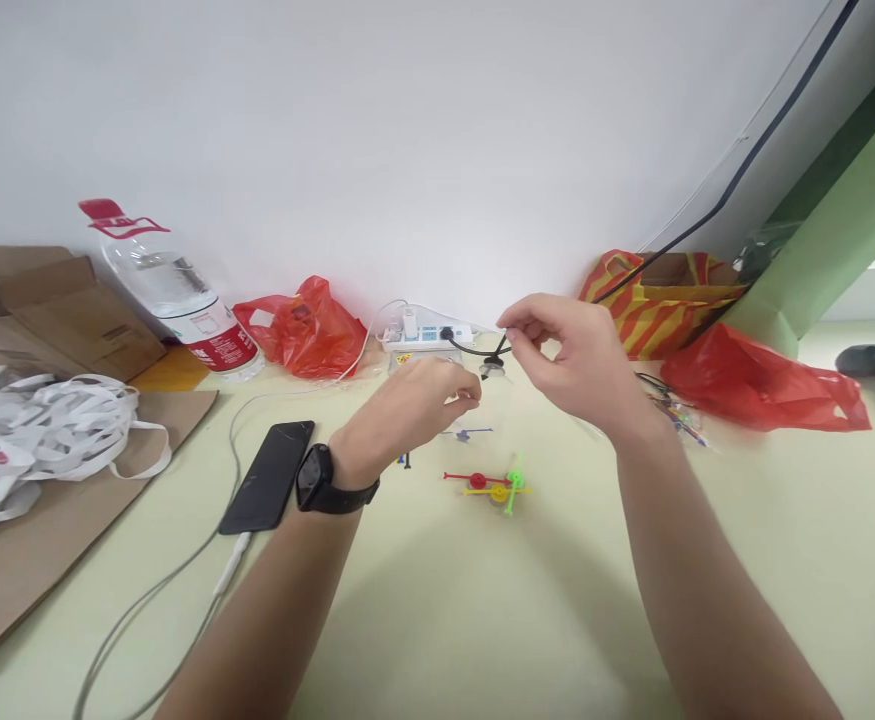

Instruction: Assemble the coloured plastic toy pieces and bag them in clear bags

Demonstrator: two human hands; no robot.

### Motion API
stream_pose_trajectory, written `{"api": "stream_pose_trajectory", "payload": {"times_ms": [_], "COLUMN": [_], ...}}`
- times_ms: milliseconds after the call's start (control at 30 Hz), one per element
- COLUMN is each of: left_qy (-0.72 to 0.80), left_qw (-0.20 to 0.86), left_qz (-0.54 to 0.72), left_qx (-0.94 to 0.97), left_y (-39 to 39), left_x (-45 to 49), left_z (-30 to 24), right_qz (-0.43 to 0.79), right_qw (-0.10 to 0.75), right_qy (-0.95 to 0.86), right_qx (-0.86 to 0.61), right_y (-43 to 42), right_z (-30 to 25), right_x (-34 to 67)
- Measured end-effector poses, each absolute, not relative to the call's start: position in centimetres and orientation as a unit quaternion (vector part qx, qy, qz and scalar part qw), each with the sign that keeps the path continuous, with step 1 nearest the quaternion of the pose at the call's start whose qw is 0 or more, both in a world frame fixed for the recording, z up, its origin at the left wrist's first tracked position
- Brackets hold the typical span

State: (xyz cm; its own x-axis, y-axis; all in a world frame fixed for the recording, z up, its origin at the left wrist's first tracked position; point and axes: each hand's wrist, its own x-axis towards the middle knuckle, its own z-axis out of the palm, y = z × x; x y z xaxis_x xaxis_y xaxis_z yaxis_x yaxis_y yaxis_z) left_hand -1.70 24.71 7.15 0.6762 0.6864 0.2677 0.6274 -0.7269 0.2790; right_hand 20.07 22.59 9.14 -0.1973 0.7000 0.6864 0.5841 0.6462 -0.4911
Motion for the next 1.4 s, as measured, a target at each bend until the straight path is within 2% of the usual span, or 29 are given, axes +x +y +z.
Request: {"api": "stream_pose_trajectory", "payload": {"times_ms": [233,467,533,700,800,900,1067,1233,1400], "left_qy": [0.381,0.378,0.379,0.388,0.404,0.421,0.414,0.402,0.395], "left_qw": [0.074,0.058,0.056,0.047,0.036,0.023,0.024,0.052,0.068], "left_qz": [0.171,0.166,0.166,0.178,0.198,0.21,0.21,0.179,0.193], "left_qx": [0.906,0.909,0.909,0.903,0.893,0.882,0.885,0.897,0.896], "left_y": [24.4,24.6,24.7,24.9,25.0,25.1,25.4,25.5,25.5], "left_x": [-1.4,-1.6,-1.7,-2.0,-2.1,-2.1,-1.7,-1.8,-2.1], "left_z": [7.4,7.5,7.4,7.3,7.5,7.6,7.0,6.7,6.9], "right_qz": [0.06,0.083,0.1,0.284,0.405,0.453,0.421,0.415,0.421], "right_qw": [0.381,0.336,0.262,-0.042,-0.127,-0.14,-0.15,-0.15,-0.079], "right_qy": [-0.822,-0.803,-0.802,-0.775,-0.733,-0.726,-0.768,-0.759,-0.791], "right_qx": [-0.418,-0.485,-0.527,-0.563,-0.531,-0.498,-0.459,-0.479,-0.437], "right_y": [23.7,24.3,24.8,26.2,26.7,27.0,27.6,28.0,27.7], "right_z": [7.6,7.2,6.7,4.6,3.6,3.1,2.4,1.6,3.1], "right_x": [19.2,20.8,21.9,23.3,23.0,22.8,22.9,22.4,23.8]}}
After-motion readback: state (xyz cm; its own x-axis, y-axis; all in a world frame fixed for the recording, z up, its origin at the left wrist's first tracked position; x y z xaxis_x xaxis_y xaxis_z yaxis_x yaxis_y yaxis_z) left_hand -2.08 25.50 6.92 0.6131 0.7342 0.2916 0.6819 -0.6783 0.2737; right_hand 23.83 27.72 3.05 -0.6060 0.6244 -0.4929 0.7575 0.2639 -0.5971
